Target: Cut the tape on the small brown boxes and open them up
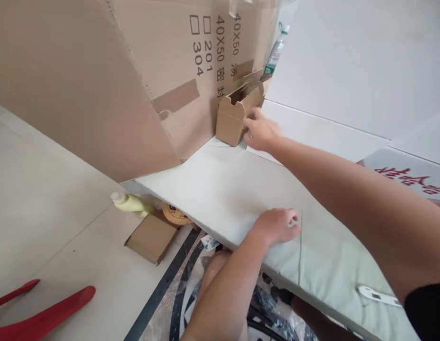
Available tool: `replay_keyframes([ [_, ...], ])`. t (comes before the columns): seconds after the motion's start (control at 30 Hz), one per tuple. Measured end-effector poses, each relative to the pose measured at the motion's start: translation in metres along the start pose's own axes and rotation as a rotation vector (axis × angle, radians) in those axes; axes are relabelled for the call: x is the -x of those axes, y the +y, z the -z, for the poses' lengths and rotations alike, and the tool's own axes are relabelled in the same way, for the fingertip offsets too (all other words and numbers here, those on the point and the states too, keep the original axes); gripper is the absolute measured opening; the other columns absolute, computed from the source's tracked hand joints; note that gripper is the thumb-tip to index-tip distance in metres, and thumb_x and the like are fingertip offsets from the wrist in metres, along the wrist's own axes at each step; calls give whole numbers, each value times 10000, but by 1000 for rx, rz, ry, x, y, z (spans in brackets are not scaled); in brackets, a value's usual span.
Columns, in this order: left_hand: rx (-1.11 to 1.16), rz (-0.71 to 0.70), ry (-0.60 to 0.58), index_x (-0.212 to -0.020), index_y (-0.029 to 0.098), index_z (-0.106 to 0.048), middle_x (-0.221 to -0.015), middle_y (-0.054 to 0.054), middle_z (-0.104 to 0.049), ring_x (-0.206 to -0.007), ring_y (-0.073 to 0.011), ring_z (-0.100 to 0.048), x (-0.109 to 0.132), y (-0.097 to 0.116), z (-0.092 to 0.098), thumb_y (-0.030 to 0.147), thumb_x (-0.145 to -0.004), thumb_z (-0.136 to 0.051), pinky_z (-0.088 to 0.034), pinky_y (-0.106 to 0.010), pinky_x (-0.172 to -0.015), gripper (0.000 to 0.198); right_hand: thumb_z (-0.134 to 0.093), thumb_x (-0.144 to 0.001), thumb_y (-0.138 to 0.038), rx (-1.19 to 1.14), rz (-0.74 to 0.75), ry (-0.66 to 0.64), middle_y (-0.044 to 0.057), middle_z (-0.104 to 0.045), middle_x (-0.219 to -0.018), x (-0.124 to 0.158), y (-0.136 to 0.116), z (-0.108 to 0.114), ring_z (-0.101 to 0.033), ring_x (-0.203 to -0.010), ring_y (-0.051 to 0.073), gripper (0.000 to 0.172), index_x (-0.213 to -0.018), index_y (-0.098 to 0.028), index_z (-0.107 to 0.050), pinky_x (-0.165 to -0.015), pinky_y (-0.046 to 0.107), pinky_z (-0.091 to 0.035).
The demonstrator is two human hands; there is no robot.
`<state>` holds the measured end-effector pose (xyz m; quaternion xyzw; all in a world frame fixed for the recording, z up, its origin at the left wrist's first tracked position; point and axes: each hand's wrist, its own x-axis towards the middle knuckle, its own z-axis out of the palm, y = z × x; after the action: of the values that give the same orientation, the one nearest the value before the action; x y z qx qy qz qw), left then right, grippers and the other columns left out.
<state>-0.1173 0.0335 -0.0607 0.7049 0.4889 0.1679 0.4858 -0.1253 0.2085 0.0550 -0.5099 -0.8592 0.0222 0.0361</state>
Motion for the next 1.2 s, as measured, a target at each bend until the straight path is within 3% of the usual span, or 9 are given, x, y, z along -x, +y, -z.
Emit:
replay_keyframes([
  [0.17, -7, -15, 13, -1080, 247, -671, -1167, -66, -750, -1018, -240, -679, -5, -2, 6, 316, -892, -568, -502, -341, -821, 225, -646, -858, -185, -21, 14, 24, 122, -415, -1614, -55, -19, 3, -613, -1243, 385, 364, -1218, -173, -692, -1049, 593, -509],
  [0.27, 130, -156, 239, -833, 221, -640, -909, -41, -748, -838, -190, -660, -2, -9, 22, 251, -838, -596, -480, -303, -737, 54, -546, -887, -105, -4, 28, 59, 143, -606, -1442, -48, -15, -1, -642, -1216, 364, 331, -1155, -138, -739, -1053, 534, -516],
  [0.3, 219, -215, 416, -772, 217, -607, -809, -28, -712, -770, -173, -634, 1, -12, 30, 244, -823, -595, -469, -290, -702, 59, -515, -899, -97, -7, 55, 82, 138, -643, -1398, -37, -12, -3, -653, -1205, 351, 333, -1124, -141, -757, -1045, 509, -522],
  [0.43, 506, -225, 1507, -714, 218, -509, -627, 26, -483, -608, -134, -461, 17, -29, 62, 238, -835, -491, -391, -259, -610, 124, -500, -909, -123, -62, 205, 206, 122, -724, -1292, 42, 14, -16, -724, -1073, 295, 309, -997, -162, -794, -923, 413, -578],
  [0.53, 636, -221, 1811, -695, 217, -449, -660, 32, -408, -637, -128, -430, 24, -40, 73, 245, -817, -490, -380, -245, -630, 132, -530, -907, -141, -56, 245, 375, 93, -782, -1123, 136, 46, -20, -759, -883, 232, 246, -863, -181, -768, -766, 334, -592],
  [0.63, 718, -172, 1601, -836, 223, -533, -831, 0, -532, -803, -146, -545, 21, -42, 70, 320, -850, -515, -436, -248, -712, 100, -555, -949, -151, 48, 307, 488, 83, -790, -1089, 242, 76, -15, -763, -821, 192, 196, -844, -198, -714, -660, 291, -568],
  [0.83, 684, -279, 735, -1210, 240, -607, -1346, -120, -649, -1269, -297, -594, -4, -9, 48, 594, -843, -602, -512, -408, -974, 510, -553, -940, -52, -62, 420, 428, 77, -795, -1007, 390, 91, 3, -656, -721, 174, 184, -867, -204, -624, -689, 337, -521],
  [0.97, 554, -378, 356, -1308, 239, -594, -1447, -137, -608, -1350, -343, -568, -24, 25, 27, 702, -777, -692, -495, -460, -1074, 711, -546, -923, -88, -93, 347, 362, 42, -802, -1144, 410, 87, 3, -528, -640, 160, 181, -821, -214, -628, -621, 352, -428],
  [1.2, 381, -463, 166, -1524, 352, -377, -1450, -106, -562, -1320, -326, -594, -22, 73, 10, 632, -700, -839, -547, -429, -1041, 986, -519, -981, -189, -250, 434, 380, -63, -753, -1303, 398, 75, 4, -466, -589, 135, 233, -793, -234, -649, -533, 344, -319],
])
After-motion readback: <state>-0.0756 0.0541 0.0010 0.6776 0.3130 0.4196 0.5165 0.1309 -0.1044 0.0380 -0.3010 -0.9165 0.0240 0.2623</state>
